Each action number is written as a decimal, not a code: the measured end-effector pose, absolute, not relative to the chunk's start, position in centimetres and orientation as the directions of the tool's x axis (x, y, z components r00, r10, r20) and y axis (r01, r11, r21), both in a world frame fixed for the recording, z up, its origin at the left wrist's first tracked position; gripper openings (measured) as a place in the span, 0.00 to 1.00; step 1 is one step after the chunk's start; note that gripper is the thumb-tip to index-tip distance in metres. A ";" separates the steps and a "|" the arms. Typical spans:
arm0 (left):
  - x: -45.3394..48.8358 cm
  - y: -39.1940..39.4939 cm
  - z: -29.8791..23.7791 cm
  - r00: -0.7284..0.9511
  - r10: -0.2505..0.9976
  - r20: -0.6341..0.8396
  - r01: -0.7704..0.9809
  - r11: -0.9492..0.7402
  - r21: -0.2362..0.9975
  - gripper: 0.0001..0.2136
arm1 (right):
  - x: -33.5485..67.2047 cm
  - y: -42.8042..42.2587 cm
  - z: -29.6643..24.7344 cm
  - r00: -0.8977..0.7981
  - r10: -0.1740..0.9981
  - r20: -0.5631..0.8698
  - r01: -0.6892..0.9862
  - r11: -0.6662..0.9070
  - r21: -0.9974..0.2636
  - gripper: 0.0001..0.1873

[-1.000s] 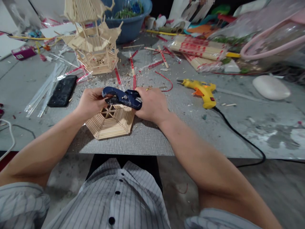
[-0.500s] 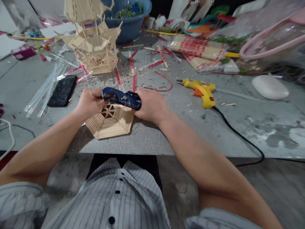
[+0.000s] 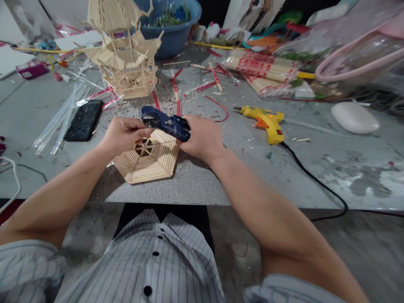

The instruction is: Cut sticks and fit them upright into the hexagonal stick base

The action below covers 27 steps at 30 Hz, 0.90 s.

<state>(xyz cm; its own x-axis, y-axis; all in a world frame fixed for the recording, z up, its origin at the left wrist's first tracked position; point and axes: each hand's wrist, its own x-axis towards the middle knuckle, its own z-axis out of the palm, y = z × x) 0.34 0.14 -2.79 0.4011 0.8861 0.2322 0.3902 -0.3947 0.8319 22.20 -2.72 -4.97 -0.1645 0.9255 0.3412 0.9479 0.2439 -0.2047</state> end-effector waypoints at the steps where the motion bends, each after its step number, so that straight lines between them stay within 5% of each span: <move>1: 0.3 0.3 -2.8 0.400 0.891 0.216 0.383 -0.377 0.844 0.09 | 22.5 -2.5 -5.0 -0.155 0.917 0.367 0.946 0.245 -0.213 0.27; 9: -0.7 0.6 -1.6 0.503 0.862 0.063 0.441 -0.319 0.839 0.07 | 23.8 -1.6 -5.1 -0.141 0.920 0.365 0.944 0.236 -0.231 0.31; 15: -1.4 0.7 -0.4 0.648 0.758 -0.076 0.602 -0.449 0.660 0.07 | 23.8 -1.6 -5.4 -0.141 0.926 0.349 0.949 0.227 -0.220 0.32; 27: -0.4 0.2 -1.2 0.550 0.815 -0.183 0.774 -0.414 0.479 0.04 | 23.8 -1.6 -5.6 -0.164 0.922 0.351 0.939 0.256 -0.232 0.33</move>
<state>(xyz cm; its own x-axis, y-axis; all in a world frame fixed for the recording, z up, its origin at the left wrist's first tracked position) -0.41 0.15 -1.16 0.5497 0.8151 -0.1831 0.7738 -0.4141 0.4794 23.81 -1.64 -5.57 -0.1644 0.9218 0.3512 0.9385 0.2557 -0.2318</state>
